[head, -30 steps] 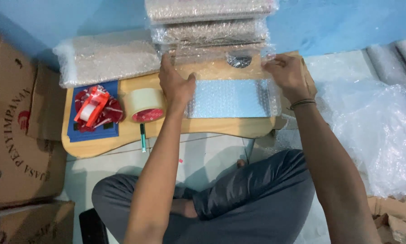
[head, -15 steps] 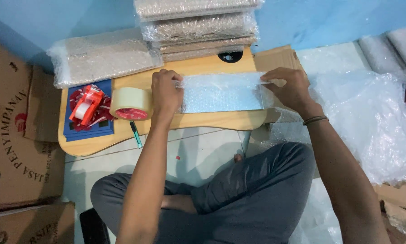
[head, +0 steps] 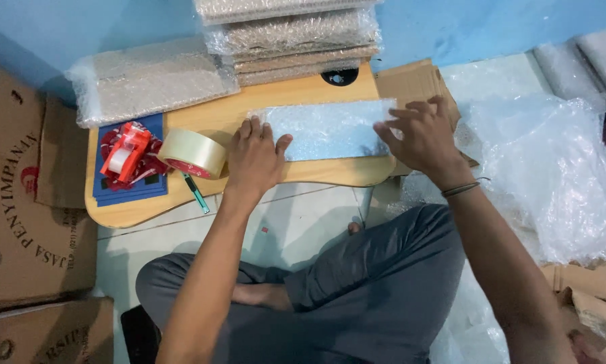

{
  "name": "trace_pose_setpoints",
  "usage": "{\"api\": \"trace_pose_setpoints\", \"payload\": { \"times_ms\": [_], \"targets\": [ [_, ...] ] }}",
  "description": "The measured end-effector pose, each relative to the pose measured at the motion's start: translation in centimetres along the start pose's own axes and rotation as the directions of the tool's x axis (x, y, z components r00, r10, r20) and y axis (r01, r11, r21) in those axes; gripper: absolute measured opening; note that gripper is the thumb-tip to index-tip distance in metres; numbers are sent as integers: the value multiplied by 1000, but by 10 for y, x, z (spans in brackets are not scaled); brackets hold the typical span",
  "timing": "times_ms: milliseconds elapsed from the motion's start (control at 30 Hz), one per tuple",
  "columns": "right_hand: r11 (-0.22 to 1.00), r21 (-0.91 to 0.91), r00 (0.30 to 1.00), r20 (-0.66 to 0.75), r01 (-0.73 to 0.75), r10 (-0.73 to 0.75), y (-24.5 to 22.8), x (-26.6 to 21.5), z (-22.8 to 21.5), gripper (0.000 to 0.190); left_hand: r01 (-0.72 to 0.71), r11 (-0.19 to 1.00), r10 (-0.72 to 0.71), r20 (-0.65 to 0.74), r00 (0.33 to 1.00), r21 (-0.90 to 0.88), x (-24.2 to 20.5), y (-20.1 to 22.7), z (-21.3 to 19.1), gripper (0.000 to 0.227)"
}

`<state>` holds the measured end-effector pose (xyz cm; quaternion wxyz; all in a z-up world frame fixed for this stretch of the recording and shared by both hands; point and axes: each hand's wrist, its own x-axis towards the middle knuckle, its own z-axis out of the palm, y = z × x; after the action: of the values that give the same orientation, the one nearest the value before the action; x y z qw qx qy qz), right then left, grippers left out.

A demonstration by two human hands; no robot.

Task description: The person sits on the floor and wraps a rectangular mirror in bubble wrap. They wipe the mirror surface with a cloth, place it on a sheet of bubble wrap, fold the wrap around the mirror, and secure it with tape. The wrapped mirror is then placed on a stack of similar items.

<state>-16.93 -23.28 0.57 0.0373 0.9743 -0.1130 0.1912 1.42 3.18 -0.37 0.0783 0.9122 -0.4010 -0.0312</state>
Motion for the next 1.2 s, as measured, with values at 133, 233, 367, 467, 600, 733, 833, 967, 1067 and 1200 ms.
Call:
{"api": "trace_pose_setpoints", "payload": {
  "times_ms": [133,233,367,467,600,733,833,967,1067,1200],
  "targets": [
    [998,-11,944,-322,70,-69,-33,21,32,20,10,999,-6,-88,996,42,10,-2,26,61],
    [947,252,933,-343,199,-104,-68,28,41,21,1,998,15,-243,970,67,11,-6,39,49],
    [911,387,984,-159,143,-87,-86,17,44,18,-14,1000,22,-319,947,28,10,-13,45,39],
    [889,444,990,-121,116,-69,-84,10,47,20,-19,1000,18,-334,942,1,11,-11,43,38],
    [877,475,994,-111,66,-15,-84,4,57,22,18,999,-4,-294,956,45,14,-5,43,40],
    [857,513,997,-75,40,-2,-86,6,55,21,-5,997,28,-323,946,72,8,11,18,35],
    [867,496,996,-87,46,-4,-87,6,56,21,-198,979,164,-391,906,-49,11,19,21,31],
    [873,485,996,-90,50,-7,-88,5,55,20,-467,871,366,-433,824,-153,21,21,47,29],
    [883,468,996,-86,47,-8,-84,5,62,19,-484,850,387,-380,840,-206,21,19,54,31],
    [883,460,993,-108,90,-45,-84,3,64,19,-491,838,390,-368,844,-238,17,16,50,30]
  ]
}}
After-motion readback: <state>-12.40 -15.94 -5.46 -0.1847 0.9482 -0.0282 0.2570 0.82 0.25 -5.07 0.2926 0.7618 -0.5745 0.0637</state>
